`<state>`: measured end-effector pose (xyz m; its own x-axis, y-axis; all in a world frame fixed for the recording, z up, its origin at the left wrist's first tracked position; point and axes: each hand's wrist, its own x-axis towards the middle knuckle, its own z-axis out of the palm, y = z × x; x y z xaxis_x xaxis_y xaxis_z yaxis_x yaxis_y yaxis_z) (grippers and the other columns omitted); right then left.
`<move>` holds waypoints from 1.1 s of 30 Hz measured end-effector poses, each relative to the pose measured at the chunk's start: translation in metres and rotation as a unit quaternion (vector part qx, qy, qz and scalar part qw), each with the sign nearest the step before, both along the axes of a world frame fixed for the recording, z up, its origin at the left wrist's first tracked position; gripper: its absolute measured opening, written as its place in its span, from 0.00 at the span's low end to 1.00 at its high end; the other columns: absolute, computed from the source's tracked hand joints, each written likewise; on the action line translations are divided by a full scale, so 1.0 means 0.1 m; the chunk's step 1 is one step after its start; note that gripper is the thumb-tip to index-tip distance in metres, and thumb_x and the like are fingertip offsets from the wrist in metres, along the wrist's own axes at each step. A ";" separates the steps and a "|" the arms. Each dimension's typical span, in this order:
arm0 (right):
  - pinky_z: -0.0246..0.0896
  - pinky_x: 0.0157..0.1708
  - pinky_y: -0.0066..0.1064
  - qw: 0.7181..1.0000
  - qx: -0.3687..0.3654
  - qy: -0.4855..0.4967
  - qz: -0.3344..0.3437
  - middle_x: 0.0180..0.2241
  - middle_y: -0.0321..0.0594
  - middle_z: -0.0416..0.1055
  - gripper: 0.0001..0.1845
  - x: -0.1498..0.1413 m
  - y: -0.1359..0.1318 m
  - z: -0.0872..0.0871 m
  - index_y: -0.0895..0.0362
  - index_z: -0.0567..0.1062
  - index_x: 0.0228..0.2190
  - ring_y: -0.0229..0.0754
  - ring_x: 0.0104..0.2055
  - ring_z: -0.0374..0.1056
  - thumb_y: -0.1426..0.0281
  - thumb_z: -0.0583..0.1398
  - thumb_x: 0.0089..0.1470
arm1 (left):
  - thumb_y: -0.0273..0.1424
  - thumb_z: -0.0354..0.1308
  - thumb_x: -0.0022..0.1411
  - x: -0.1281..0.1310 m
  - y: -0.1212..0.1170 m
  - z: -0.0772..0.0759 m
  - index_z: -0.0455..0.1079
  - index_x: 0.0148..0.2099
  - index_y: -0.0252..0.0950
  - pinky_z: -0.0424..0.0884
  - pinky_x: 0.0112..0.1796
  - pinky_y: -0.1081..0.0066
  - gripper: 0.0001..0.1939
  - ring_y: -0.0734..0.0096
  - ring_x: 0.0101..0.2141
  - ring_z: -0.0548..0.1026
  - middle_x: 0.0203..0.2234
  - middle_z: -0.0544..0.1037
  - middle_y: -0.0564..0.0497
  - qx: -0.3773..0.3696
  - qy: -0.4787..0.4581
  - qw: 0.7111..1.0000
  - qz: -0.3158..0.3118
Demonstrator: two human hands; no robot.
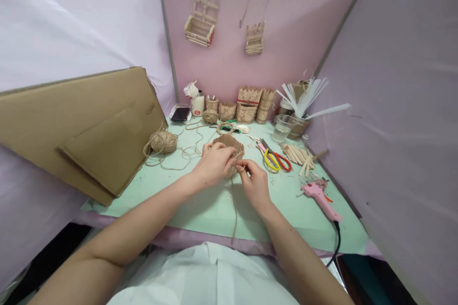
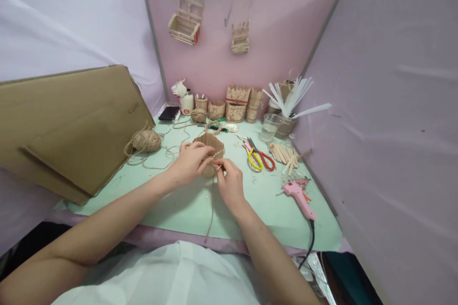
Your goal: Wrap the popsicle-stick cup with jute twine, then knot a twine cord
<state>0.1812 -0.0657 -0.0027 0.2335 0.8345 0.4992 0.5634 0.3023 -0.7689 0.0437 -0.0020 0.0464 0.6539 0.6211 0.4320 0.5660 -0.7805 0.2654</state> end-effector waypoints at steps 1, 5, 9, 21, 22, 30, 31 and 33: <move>0.57 0.33 0.29 1.000 0.001 0.000 -0.003 0.29 0.38 0.72 0.10 0.01 0.01 0.00 0.56 0.73 0.30 0.38 0.30 0.64 0.68 0.52 0.55 | 0.32 0.47 0.63 0.02 0.02 0.01 0.70 0.38 0.37 0.53 0.45 0.58 0.11 0.61 0.43 0.67 0.34 0.76 0.48 -0.013 0.020 1.000 -0.004; 0.58 0.34 0.29 1.000 0.000 0.009 -0.009 0.30 0.38 0.72 0.09 0.04 0.04 -0.03 0.56 0.73 0.30 0.39 0.31 0.64 0.70 0.52 0.54 | 0.31 0.46 0.63 0.01 0.07 -0.02 0.71 0.37 0.38 0.51 0.46 0.57 0.12 0.62 0.42 0.66 0.31 0.74 0.49 -0.032 0.030 0.999 -0.007; 0.59 0.35 0.30 0.999 0.003 0.041 -0.016 0.30 0.39 0.72 0.09 0.05 0.08 -0.05 0.56 0.72 0.32 0.39 0.31 0.65 0.69 0.53 0.54 | 0.31 0.45 0.63 -0.02 0.06 -0.02 0.71 0.38 0.38 0.50 0.47 0.56 0.13 0.62 0.42 0.66 0.30 0.73 0.49 -0.043 0.028 0.999 -0.018; 0.60 0.33 0.29 0.994 0.013 0.102 -0.019 0.28 0.35 0.68 0.05 0.04 0.15 -0.04 0.56 0.67 0.29 0.36 0.29 0.62 0.67 0.56 0.51 | 0.32 0.53 0.57 0.04 0.07 -0.13 0.71 0.35 0.37 0.50 0.49 0.54 0.07 0.62 0.41 0.66 0.28 0.74 0.50 -0.019 -0.058 0.998 -0.017; 0.60 0.33 0.29 0.994 0.014 0.108 -0.017 0.28 0.35 0.68 0.05 0.04 0.15 -0.05 0.56 0.67 0.29 0.36 0.29 0.62 0.67 0.56 0.51 | 0.32 0.53 0.57 0.05 0.06 -0.13 0.71 0.35 0.37 0.50 0.49 0.55 0.07 0.62 0.41 0.67 0.28 0.74 0.50 -0.018 -0.060 0.998 -0.014; 0.62 0.36 0.30 0.996 0.035 0.083 0.001 0.33 0.38 0.70 0.06 0.02 -0.04 -0.02 0.55 0.68 0.35 0.37 0.34 0.66 0.68 0.54 0.55 | 0.35 0.55 0.58 -0.01 -0.17 -0.26 0.69 0.47 0.38 0.53 0.48 0.57 0.14 0.58 0.48 0.62 0.44 0.72 0.45 0.078 -0.099 0.992 0.010; 0.62 0.37 0.31 0.997 0.038 0.068 0.006 0.34 0.38 0.70 0.06 0.00 -0.09 -0.01 0.55 0.68 0.36 0.38 0.35 0.67 0.68 0.53 0.56 | 0.35 0.54 0.59 -0.03 -0.20 -0.29 0.70 0.45 0.39 0.53 0.47 0.58 0.12 0.59 0.47 0.63 0.43 0.72 0.45 0.090 -0.108 0.990 0.013; 0.63 0.38 0.32 0.998 0.042 0.041 0.023 0.35 0.39 0.71 0.08 -0.01 -0.18 0.01 0.54 0.68 0.38 0.39 0.36 0.68 0.67 0.53 0.56 | 0.33 0.53 0.60 -0.07 -0.23 -0.35 0.72 0.40 0.41 0.54 0.45 0.59 0.08 0.61 0.45 0.63 0.40 0.73 0.47 0.100 -0.120 0.988 0.014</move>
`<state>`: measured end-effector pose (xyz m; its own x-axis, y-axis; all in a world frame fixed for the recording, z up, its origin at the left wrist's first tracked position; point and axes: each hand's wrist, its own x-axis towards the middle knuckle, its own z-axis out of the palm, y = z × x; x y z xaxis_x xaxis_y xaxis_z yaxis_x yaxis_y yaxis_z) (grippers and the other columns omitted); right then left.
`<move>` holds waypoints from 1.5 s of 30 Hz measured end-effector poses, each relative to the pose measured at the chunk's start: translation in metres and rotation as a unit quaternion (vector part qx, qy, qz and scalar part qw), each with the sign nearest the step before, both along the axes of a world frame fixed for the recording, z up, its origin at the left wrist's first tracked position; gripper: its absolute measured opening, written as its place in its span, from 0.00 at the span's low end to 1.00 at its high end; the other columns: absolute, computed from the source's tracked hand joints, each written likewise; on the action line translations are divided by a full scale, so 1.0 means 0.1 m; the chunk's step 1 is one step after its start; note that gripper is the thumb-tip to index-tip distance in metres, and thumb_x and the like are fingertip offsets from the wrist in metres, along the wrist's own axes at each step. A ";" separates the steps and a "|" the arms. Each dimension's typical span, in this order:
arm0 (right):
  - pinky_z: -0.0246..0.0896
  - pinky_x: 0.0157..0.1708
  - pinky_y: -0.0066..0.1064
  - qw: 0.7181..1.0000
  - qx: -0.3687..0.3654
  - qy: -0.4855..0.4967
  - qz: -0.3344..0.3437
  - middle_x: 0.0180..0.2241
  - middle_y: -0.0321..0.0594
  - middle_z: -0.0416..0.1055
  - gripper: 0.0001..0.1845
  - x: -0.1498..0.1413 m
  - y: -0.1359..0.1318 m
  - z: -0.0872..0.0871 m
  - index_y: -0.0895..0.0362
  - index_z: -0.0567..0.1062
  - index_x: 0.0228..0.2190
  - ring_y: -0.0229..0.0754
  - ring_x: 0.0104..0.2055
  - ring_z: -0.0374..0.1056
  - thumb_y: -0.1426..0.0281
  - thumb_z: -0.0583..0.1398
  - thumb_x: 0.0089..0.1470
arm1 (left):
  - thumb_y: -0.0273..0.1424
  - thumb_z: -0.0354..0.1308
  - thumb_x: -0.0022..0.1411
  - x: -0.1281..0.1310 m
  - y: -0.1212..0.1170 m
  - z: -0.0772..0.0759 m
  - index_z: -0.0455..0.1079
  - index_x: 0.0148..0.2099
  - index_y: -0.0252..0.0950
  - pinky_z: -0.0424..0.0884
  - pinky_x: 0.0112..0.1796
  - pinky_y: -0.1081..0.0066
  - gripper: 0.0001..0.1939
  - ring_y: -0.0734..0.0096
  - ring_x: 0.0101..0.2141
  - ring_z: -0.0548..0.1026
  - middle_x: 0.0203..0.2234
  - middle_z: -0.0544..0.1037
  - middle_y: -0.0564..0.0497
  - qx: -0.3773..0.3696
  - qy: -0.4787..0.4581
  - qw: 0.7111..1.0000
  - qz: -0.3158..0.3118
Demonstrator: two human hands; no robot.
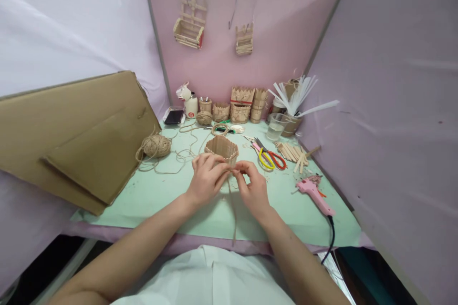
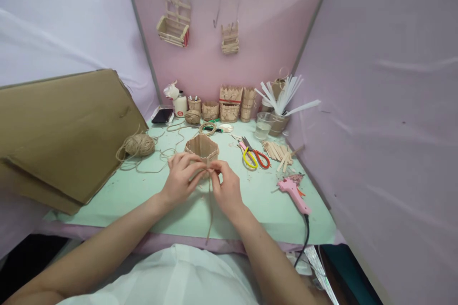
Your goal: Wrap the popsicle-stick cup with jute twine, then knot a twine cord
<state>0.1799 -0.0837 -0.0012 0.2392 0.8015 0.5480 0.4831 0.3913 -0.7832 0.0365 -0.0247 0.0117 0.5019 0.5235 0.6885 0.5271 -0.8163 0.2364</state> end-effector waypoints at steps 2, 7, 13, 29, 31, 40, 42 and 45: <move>0.63 0.39 0.33 1.000 -0.002 -0.023 0.020 0.35 0.40 0.72 0.09 0.06 -0.05 0.05 0.53 0.68 0.40 0.40 0.37 0.69 0.67 0.54 0.56 | 0.32 0.53 0.61 -0.04 0.01 -0.04 0.73 0.37 0.41 0.55 0.44 0.60 0.07 0.62 0.43 0.64 0.37 0.74 0.47 0.003 -0.018 1.000 0.005; 0.61 0.37 0.33 0.981 -0.066 -0.142 -0.116 0.35 0.44 0.72 0.10 0.69 0.13 0.16 0.56 0.71 0.35 0.42 0.37 0.68 0.65 0.52 0.56 | 0.30 0.51 0.62 -0.09 0.09 -0.09 0.71 0.35 0.38 0.62 0.40 0.65 0.08 0.67 0.37 0.67 0.33 0.76 0.49 -0.024 -0.066 0.995 -0.064; 0.56 0.30 0.31 0.850 -0.336 -0.323 -0.246 0.30 0.53 0.73 0.13 1.33 0.61 0.04 0.62 0.73 0.31 0.47 0.34 0.69 0.64 0.59 0.49 | 0.31 0.48 0.63 -0.11 0.11 -0.14 0.70 0.36 0.37 0.67 0.35 0.71 0.09 0.72 0.32 0.71 0.29 0.75 0.50 -0.104 -0.107 0.985 -0.091; 0.57 0.32 0.34 0.898 -0.277 -0.189 -0.284 0.32 0.48 0.72 0.15 1.22 0.49 0.01 0.60 0.71 0.34 0.48 0.35 0.68 0.64 0.58 0.45 | 0.35 0.58 0.53 -0.15 0.18 -0.16 0.72 0.33 0.35 0.68 0.35 0.70 0.08 0.70 0.32 0.72 0.30 0.77 0.50 -0.335 -0.298 0.893 -0.050; 0.58 0.33 0.32 0.949 -0.166 -0.125 -0.236 0.34 0.44 0.71 0.15 1.04 0.36 0.04 0.59 0.68 0.36 0.44 0.35 0.67 0.66 0.57 0.45 | 0.36 0.60 0.52 -0.16 0.20 -0.14 0.72 0.32 0.35 0.68 0.36 0.70 0.09 0.70 0.33 0.72 0.30 0.77 0.50 -0.368 -0.333 0.866 -0.060; 0.56 0.30 0.31 0.965 -0.066 -0.251 -0.043 0.32 0.39 0.67 0.17 0.19 -0.09 0.16 0.55 0.67 0.39 0.41 0.30 0.62 0.63 0.59 0.46 | 0.35 0.64 0.46 -0.23 0.32 -0.08 0.71 0.33 0.33 0.67 0.34 0.72 0.12 0.74 0.29 0.71 0.28 0.76 0.50 -0.439 -0.455 0.769 -0.092; 0.55 0.30 0.32 0.954 -0.066 -0.288 -0.055 0.32 0.41 0.68 0.16 0.12 -0.09 0.17 0.55 0.68 0.38 0.42 0.31 0.63 0.61 0.59 0.47 | 0.35 0.63 0.47 -0.24 0.33 -0.09 0.72 0.33 0.33 0.67 0.35 0.71 0.11 0.73 0.31 0.72 0.29 0.76 0.50 -0.439 -0.456 0.768 -0.102; 0.54 0.28 0.31 0.940 -0.074 -0.322 -0.080 0.33 0.42 0.70 0.17 0.07 -0.06 0.15 0.55 0.68 0.37 0.43 0.32 0.64 0.58 0.59 0.47 | 0.33 0.62 0.47 -0.26 0.34 -0.11 0.73 0.32 0.34 0.68 0.38 0.70 0.09 0.71 0.33 0.73 0.30 0.77 0.50 -0.435 -0.448 0.772 -0.116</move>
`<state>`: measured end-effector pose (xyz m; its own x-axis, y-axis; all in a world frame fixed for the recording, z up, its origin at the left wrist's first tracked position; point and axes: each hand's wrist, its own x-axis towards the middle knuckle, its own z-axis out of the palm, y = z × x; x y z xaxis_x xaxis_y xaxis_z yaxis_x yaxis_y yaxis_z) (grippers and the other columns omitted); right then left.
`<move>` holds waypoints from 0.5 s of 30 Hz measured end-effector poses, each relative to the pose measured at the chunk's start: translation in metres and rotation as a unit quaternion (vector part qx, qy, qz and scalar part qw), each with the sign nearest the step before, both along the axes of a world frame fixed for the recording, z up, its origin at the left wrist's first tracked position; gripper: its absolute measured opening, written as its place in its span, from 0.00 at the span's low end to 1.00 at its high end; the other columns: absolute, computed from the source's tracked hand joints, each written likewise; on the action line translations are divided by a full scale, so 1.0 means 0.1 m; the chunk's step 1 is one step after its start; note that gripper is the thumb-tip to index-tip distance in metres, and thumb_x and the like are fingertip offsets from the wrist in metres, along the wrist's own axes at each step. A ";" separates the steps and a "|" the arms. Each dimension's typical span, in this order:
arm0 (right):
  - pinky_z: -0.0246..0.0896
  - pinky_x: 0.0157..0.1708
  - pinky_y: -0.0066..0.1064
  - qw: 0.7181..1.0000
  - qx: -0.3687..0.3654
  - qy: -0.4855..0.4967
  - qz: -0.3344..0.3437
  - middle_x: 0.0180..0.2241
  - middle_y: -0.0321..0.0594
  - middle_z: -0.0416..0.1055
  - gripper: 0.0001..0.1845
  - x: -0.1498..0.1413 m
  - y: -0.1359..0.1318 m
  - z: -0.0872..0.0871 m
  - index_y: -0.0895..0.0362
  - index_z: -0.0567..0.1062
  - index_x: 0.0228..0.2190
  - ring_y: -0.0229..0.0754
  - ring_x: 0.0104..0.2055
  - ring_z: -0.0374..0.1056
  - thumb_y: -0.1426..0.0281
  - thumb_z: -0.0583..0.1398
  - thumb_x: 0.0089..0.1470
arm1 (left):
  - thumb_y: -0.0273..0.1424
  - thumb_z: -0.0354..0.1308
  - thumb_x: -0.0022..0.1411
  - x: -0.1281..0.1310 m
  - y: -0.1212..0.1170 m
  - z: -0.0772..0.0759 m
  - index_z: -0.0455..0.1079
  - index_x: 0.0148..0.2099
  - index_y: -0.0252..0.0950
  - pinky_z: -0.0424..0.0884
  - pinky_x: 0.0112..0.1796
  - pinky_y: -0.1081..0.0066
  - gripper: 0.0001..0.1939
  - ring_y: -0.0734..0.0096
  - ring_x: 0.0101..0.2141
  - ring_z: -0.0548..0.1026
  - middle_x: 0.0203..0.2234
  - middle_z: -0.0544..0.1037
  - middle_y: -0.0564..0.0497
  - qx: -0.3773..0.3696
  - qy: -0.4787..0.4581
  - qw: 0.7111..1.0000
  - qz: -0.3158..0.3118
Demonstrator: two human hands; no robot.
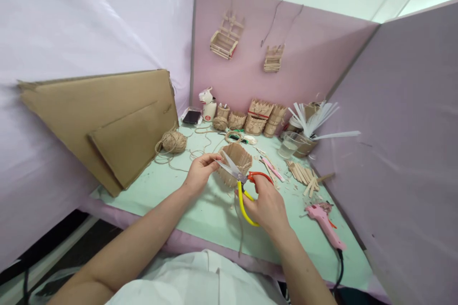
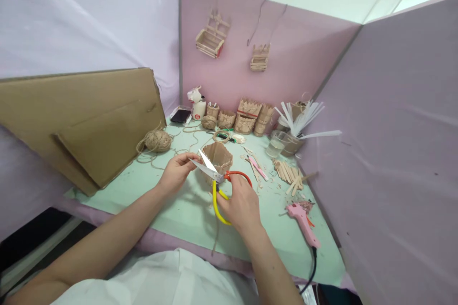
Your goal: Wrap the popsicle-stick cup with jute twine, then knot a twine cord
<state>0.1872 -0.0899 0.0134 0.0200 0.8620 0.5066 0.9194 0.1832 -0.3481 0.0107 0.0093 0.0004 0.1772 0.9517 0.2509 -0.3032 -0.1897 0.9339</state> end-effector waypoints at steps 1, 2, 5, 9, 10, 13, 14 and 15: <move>0.53 0.27 0.31 1.000 0.000 -0.009 -0.007 0.33 0.42 0.70 0.17 -0.01 0.01 -0.01 0.55 0.69 0.37 0.44 0.32 0.65 0.58 0.59 0.47 | 0.32 0.62 0.47 0.00 0.00 0.00 0.73 0.32 0.34 0.68 0.38 0.70 0.08 0.71 0.32 0.73 0.29 0.77 0.51 0.001 0.003 1.000 -0.003; 0.53 0.27 0.30 1.000 0.002 -0.016 -0.012 0.33 0.42 0.71 0.17 -0.01 0.01 -0.02 0.55 0.69 0.36 0.44 0.32 0.65 0.57 0.59 0.48 | 0.31 0.62 0.47 -0.01 0.00 0.00 0.73 0.32 0.34 0.68 0.37 0.70 0.08 0.71 0.32 0.73 0.29 0.77 0.51 0.001 0.008 1.000 -0.006; 0.52 0.26 0.29 0.999 0.002 -0.035 -0.022 0.34 0.42 0.72 0.17 -0.02 0.02 -0.04 0.54 0.69 0.37 0.44 0.34 0.66 0.56 0.58 0.49 | 0.32 0.63 0.46 -0.01 -0.02 0.03 0.74 0.32 0.34 0.68 0.38 0.70 0.08 0.70 0.33 0.73 0.29 0.77 0.51 0.001 0.020 1.000 -0.015; 0.50 0.25 0.28 0.998 -0.009 -0.053 -0.036 0.34 0.40 0.72 0.16 -0.01 0.01 -0.05 0.55 0.69 0.38 0.43 0.34 0.67 0.57 0.58 0.50 | 0.37 0.64 0.46 -0.01 -0.05 0.09 0.74 0.31 0.33 0.67 0.40 0.68 0.12 0.67 0.34 0.73 0.29 0.78 0.49 0.005 0.036 0.999 -0.031; 0.50 0.25 0.28 0.998 -0.012 -0.055 -0.038 0.34 0.40 0.72 0.16 -0.01 0.00 -0.05 0.55 0.69 0.38 0.43 0.33 0.67 0.57 0.58 0.50 | 0.38 0.65 0.46 -0.01 -0.06 0.10 0.74 0.31 0.33 0.67 0.40 0.68 0.13 0.66 0.34 0.73 0.28 0.78 0.49 0.005 0.039 0.999 -0.030; 0.49 0.24 0.28 0.997 -0.020 -0.056 -0.042 0.33 0.40 0.73 0.16 -0.01 0.00 -0.05 0.55 0.70 0.38 0.42 0.32 0.67 0.57 0.58 0.51 | 0.40 0.65 0.44 -0.01 -0.07 0.11 0.74 0.30 0.33 0.67 0.38 0.69 0.15 0.67 0.33 0.73 0.27 0.77 0.50 0.003 0.046 0.999 -0.028; 0.48 0.23 0.28 0.997 -0.023 -0.057 -0.044 0.32 0.39 0.73 0.16 -0.01 0.00 -0.05 0.55 0.70 0.37 0.42 0.31 0.67 0.57 0.58 0.51 | 0.40 0.65 0.44 -0.01 -0.07 0.11 0.74 0.30 0.33 0.67 0.38 0.70 0.15 0.68 0.33 0.73 0.27 0.77 0.50 0.004 0.049 0.998 -0.030; 0.47 0.23 0.28 0.997 -0.026 -0.058 -0.046 0.32 0.39 0.73 0.16 -0.01 0.00 -0.06 0.55 0.70 0.37 0.41 0.31 0.67 0.57 0.58 0.51 | 0.40 0.65 0.45 -0.01 -0.06 0.11 0.74 0.30 0.33 0.67 0.37 0.70 0.15 0.68 0.32 0.72 0.26 0.77 0.51 0.006 0.051 0.998 -0.032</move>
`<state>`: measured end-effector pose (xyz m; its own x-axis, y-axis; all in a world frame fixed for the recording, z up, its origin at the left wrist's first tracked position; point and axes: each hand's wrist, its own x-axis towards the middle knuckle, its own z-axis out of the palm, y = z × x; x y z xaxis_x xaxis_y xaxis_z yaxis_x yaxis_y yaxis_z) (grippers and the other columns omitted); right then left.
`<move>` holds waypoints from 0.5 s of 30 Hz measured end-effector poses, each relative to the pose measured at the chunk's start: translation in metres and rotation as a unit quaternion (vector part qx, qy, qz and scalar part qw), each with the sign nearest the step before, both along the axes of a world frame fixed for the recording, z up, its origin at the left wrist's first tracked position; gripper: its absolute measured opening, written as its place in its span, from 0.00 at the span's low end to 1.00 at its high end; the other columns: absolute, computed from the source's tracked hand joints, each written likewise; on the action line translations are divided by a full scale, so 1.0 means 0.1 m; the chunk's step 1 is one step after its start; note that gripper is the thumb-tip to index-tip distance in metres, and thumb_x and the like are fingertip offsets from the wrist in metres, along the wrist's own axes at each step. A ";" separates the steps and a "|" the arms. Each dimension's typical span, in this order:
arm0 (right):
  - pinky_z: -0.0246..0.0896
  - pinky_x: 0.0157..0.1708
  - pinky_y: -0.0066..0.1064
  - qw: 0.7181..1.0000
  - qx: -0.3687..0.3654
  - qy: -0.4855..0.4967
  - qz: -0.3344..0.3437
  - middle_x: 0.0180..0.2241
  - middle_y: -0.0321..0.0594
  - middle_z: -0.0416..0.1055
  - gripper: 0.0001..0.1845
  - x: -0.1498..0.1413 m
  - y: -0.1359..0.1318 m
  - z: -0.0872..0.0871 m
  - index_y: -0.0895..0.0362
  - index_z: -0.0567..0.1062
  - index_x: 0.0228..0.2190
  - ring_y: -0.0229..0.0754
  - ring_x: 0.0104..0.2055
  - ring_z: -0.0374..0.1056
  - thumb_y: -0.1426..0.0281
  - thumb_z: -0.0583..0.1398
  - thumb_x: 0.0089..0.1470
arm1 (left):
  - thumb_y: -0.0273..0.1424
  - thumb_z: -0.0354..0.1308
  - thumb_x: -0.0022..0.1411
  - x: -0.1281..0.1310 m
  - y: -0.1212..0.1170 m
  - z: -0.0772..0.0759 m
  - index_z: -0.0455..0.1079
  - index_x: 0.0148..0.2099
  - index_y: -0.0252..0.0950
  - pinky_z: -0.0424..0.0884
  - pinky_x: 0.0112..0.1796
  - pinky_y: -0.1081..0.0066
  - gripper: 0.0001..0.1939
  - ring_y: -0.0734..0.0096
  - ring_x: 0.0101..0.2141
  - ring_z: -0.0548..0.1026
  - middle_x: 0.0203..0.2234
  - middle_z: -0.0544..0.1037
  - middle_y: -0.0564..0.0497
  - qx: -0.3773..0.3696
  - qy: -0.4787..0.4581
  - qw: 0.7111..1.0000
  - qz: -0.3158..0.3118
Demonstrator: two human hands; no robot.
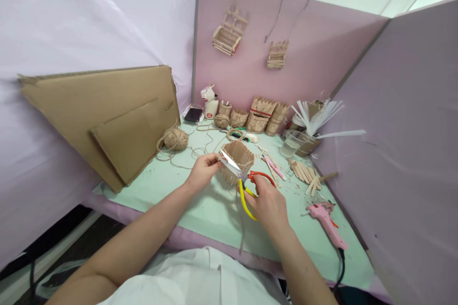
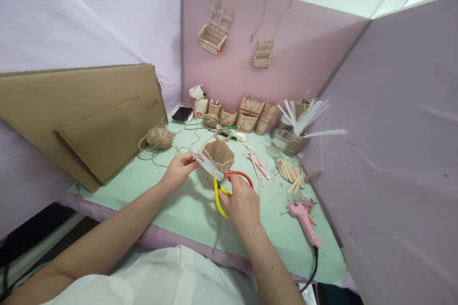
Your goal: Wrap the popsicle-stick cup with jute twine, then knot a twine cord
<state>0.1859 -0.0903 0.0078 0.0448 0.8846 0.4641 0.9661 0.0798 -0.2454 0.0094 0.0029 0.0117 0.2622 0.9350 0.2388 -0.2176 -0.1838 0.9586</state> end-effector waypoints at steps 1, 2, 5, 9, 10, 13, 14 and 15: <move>0.46 0.22 0.28 1.000 -0.002 -0.002 -0.003 0.31 0.39 0.73 0.16 0.00 0.00 0.00 0.55 0.70 0.37 0.41 0.30 0.67 0.57 0.58 0.51 | 0.41 0.65 0.45 0.00 0.00 0.00 0.74 0.30 0.33 0.67 0.37 0.70 0.15 0.69 0.32 0.72 0.26 0.77 0.51 0.001 0.002 1.000 -0.003; 0.46 0.22 0.28 1.000 -0.004 -0.003 -0.005 0.31 0.38 0.73 0.15 0.00 -0.01 -0.01 0.54 0.70 0.37 0.41 0.30 0.66 0.57 0.58 0.51 | 0.41 0.65 0.45 0.00 0.00 0.00 0.74 0.30 0.33 0.67 0.36 0.70 0.16 0.69 0.32 0.72 0.26 0.77 0.51 0.001 0.004 1.000 -0.005; 0.43 0.21 0.28 1.000 -0.014 -0.002 -0.008 0.28 0.37 0.72 0.13 0.00 -0.03 -0.03 0.54 0.70 0.34 0.40 0.26 0.64 0.58 0.58 0.50 | 0.40 0.65 0.44 0.00 0.00 0.02 0.73 0.30 0.33 0.67 0.37 0.70 0.15 0.69 0.31 0.72 0.25 0.76 0.51 -0.001 0.004 1.000 -0.014; 0.44 0.21 0.27 0.998 -0.025 0.061 -0.009 0.22 0.33 0.67 0.13 0.03 -0.03 0.00 0.54 0.69 0.31 0.36 0.21 0.59 0.58 0.58 0.50 | 0.37 0.65 0.45 0.00 -0.01 0.03 0.73 0.30 0.33 0.67 0.38 0.70 0.13 0.70 0.31 0.72 0.26 0.76 0.51 0.003 0.017 1.000 -0.012; 0.45 0.21 0.26 0.996 -0.013 0.092 -0.018 0.21 0.32 0.66 0.14 0.06 -0.01 0.02 0.54 0.69 0.32 0.36 0.20 0.58 0.57 0.58 0.50 | 0.36 0.65 0.46 0.00 -0.01 0.02 0.73 0.30 0.33 0.67 0.37 0.70 0.12 0.71 0.31 0.72 0.26 0.77 0.51 0.004 0.021 1.000 -0.006; 0.49 0.23 0.27 0.982 0.050 0.169 -0.074 0.21 0.33 0.64 0.18 0.24 0.08 0.12 0.55 0.69 0.33 0.36 0.21 0.57 0.54 0.55 0.51 | 0.36 0.64 0.47 0.00 -0.01 0.01 0.73 0.31 0.34 0.67 0.37 0.70 0.11 0.72 0.31 0.72 0.27 0.77 0.51 0.008 0.024 1.000 0.007; 0.50 0.24 0.27 0.977 0.062 0.178 -0.101 0.23 0.35 0.65 0.19 0.33 0.13 0.14 0.56 0.70 0.34 0.37 0.23 0.59 0.53 0.55 0.51 | 0.36 0.64 0.47 0.00 -0.01 0.01 0.73 0.31 0.34 0.66 0.37 0.70 0.11 0.71 0.31 0.72 0.28 0.77 0.50 0.007 0.021 1.000 0.005; 0.51 0.25 0.28 0.975 0.052 0.172 -0.128 0.24 0.37 0.67 0.20 0.42 0.17 0.16 0.57 0.70 0.34 0.38 0.24 0.60 0.53 0.55 0.50 | 0.36 0.64 0.47 0.00 -0.01 0.01 0.73 0.31 0.34 0.66 0.37 0.70 0.11 0.71 0.32 0.72 0.28 0.77 0.50 0.006 0.017 1.000 0.002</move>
